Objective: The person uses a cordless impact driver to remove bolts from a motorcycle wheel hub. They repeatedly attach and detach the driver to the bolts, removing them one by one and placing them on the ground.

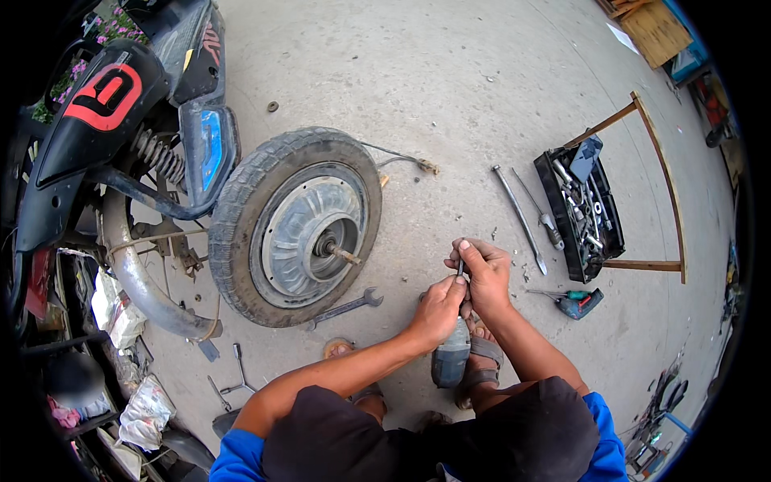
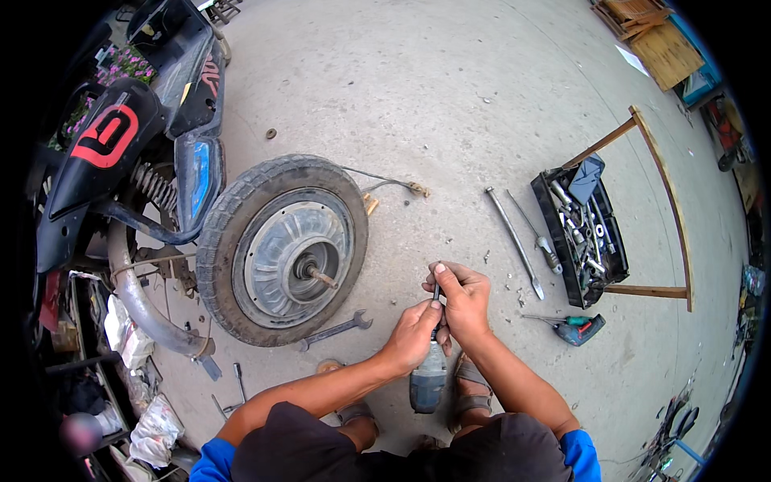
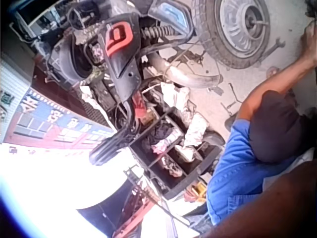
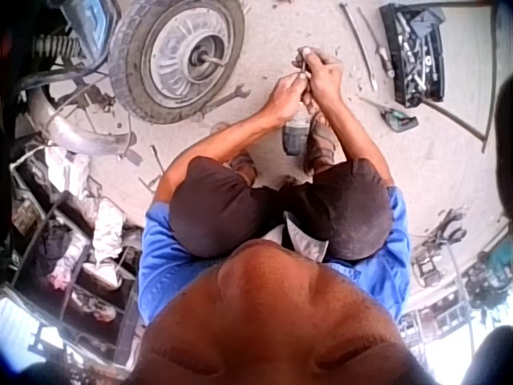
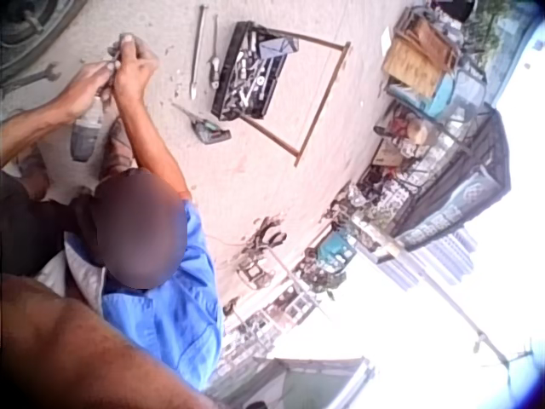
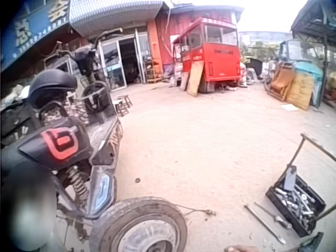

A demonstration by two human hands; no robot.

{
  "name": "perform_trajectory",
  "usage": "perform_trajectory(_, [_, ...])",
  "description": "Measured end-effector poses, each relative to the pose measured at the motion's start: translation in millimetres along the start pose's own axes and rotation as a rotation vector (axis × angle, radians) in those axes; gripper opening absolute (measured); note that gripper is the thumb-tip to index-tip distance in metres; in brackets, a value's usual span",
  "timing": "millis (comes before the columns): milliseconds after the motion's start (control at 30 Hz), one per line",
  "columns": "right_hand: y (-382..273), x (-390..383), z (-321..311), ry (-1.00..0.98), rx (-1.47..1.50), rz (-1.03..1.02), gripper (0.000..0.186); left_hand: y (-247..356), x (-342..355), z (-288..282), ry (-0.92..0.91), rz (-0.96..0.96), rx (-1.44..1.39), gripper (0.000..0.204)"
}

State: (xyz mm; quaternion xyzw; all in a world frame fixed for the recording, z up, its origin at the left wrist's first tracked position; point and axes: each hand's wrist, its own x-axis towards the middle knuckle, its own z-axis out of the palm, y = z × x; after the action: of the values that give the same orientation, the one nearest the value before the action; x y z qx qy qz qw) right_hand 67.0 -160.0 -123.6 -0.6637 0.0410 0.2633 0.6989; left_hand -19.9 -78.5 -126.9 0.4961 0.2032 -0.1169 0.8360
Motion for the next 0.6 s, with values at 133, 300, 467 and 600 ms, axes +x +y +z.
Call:
perform_trajectory(133, [-4.4, 4.7, -3.2, -0.049, 0.169, 0.15, 0.027, -4.2, 1.5, -0.4, -0.004, -0.005, -0.033, 0.033])
perform_trajectory(300, [-6.9, 3.7, -1.1, -0.013, 0.079, 0.129, 0.027, -1.9, 1.5, 0.4, -0.01, -0.005, -0.045, 0.032])
perform_trajectory(467, [3.2, 5.1, -3.2, -0.016, 0.025, -0.005, 0.027, -5.4, 3.6, 0.5, 0.002, 0.012, -0.01, 0.033])
perform_trajectory(600, [1.2, 9.8, -8.1, -0.08, 0.204, 0.16, 0.028, -4.0, 1.7, 1.4, 0.005, -0.005, -0.067, 0.033])
